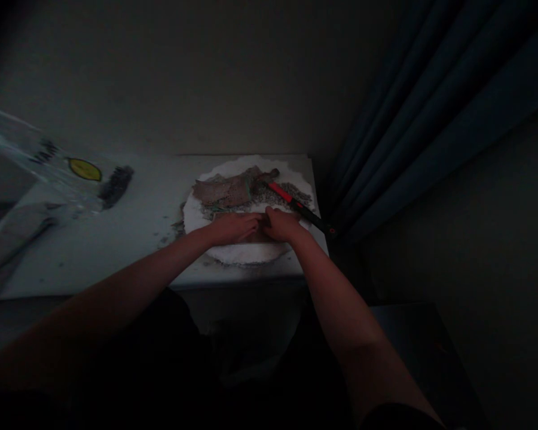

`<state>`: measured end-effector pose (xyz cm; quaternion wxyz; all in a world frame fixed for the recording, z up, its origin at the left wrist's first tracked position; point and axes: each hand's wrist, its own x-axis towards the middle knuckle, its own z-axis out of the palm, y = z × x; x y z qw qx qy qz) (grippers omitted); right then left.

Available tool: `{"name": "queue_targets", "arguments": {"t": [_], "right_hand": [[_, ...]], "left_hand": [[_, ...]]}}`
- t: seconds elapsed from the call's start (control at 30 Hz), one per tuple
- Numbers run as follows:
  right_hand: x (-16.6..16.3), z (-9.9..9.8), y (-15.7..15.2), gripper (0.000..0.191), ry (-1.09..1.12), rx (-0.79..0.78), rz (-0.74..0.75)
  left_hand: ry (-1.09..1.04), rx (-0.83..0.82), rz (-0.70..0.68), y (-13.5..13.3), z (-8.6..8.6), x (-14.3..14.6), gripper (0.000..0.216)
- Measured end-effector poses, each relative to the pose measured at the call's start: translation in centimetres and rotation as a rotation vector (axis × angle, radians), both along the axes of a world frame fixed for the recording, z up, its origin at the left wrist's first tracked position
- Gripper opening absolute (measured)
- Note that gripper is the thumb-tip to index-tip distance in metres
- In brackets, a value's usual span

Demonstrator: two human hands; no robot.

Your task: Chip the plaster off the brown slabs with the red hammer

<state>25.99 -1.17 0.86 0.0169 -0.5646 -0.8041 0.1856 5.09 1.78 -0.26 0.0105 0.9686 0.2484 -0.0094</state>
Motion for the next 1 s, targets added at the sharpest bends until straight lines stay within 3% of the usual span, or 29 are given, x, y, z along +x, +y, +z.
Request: {"name": "queue_targets", "arguments": {"t": [0.23, 0.47, 0.67, 1.0], "right_hand": [[-0.1, 0.2, -0.1, 0.034, -0.004, -0.009, -0.013], [-0.1, 0.1, -0.1, 0.035, -0.001, -0.003, -0.013], [0.0, 0.0, 0.1, 0.034, 0.0, -0.007, -0.009], [-0.1, 0.3, -0.1, 0.038, 0.003, -0.007, -0.017]], "left_hand": [[-0.001, 0.01, 0.025, 0.1, 0.0, 0.0, 0.031], [-0.078, -0.054, -0.052, 0.8, 0.0, -0.6, 0.023], [-0.041, 0.007, 0.01, 0.1, -0.5, -0.1, 0.027], [-0.048, -0.052, -0.025, 0.3, 0.5, -0.4, 0.026]]}}
